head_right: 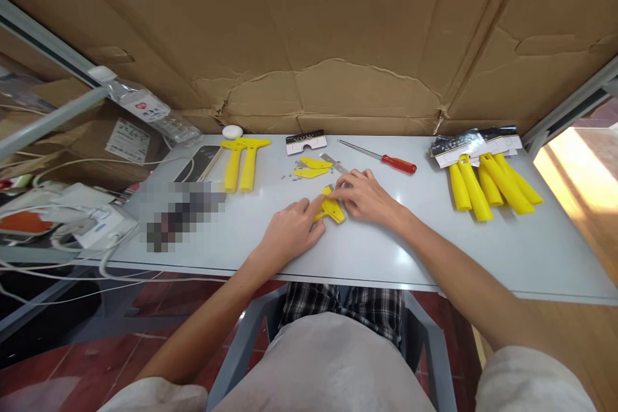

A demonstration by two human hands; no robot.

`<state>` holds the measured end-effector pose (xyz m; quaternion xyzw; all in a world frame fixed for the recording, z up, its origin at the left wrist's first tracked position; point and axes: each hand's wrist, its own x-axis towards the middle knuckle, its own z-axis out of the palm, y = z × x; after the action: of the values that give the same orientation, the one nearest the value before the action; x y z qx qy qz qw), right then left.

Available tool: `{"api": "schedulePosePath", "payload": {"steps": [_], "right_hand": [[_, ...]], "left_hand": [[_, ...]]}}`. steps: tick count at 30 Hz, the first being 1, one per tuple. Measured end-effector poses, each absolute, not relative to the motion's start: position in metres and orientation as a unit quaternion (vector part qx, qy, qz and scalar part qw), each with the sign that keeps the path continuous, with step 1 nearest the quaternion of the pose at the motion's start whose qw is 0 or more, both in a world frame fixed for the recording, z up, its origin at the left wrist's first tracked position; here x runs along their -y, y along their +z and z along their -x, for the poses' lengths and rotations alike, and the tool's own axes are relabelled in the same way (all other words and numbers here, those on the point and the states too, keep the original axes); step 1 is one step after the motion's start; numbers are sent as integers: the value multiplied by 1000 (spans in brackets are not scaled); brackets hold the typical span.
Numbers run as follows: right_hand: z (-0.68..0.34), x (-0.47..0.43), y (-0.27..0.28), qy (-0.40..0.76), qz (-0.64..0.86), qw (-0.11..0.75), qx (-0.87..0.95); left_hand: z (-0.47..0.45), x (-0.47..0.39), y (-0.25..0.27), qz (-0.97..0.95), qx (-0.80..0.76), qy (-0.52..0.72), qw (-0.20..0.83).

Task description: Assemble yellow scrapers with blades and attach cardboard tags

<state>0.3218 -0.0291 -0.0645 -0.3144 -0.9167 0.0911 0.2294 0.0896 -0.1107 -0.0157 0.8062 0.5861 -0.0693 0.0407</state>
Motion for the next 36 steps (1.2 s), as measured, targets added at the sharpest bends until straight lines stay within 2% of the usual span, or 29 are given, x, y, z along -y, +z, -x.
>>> {"api": "schedulePosePath", "payload": {"steps": [10, 20, 29, 36], "right_hand": [[-321, 30, -65, 95, 303, 238, 918], [-336, 18, -65, 143, 357, 304, 872], [-327, 22, -70, 166, 323, 302, 881], [-321, 22, -73, 193, 277, 339, 878]], "left_hand": [[-87, 110, -22, -816, -573, -72, 28], [-86, 107, -19, -819, -566, -85, 38], [-87, 107, -11, -819, -560, -115, 40], [-86, 108, -13, -824, -556, -96, 44]]}}
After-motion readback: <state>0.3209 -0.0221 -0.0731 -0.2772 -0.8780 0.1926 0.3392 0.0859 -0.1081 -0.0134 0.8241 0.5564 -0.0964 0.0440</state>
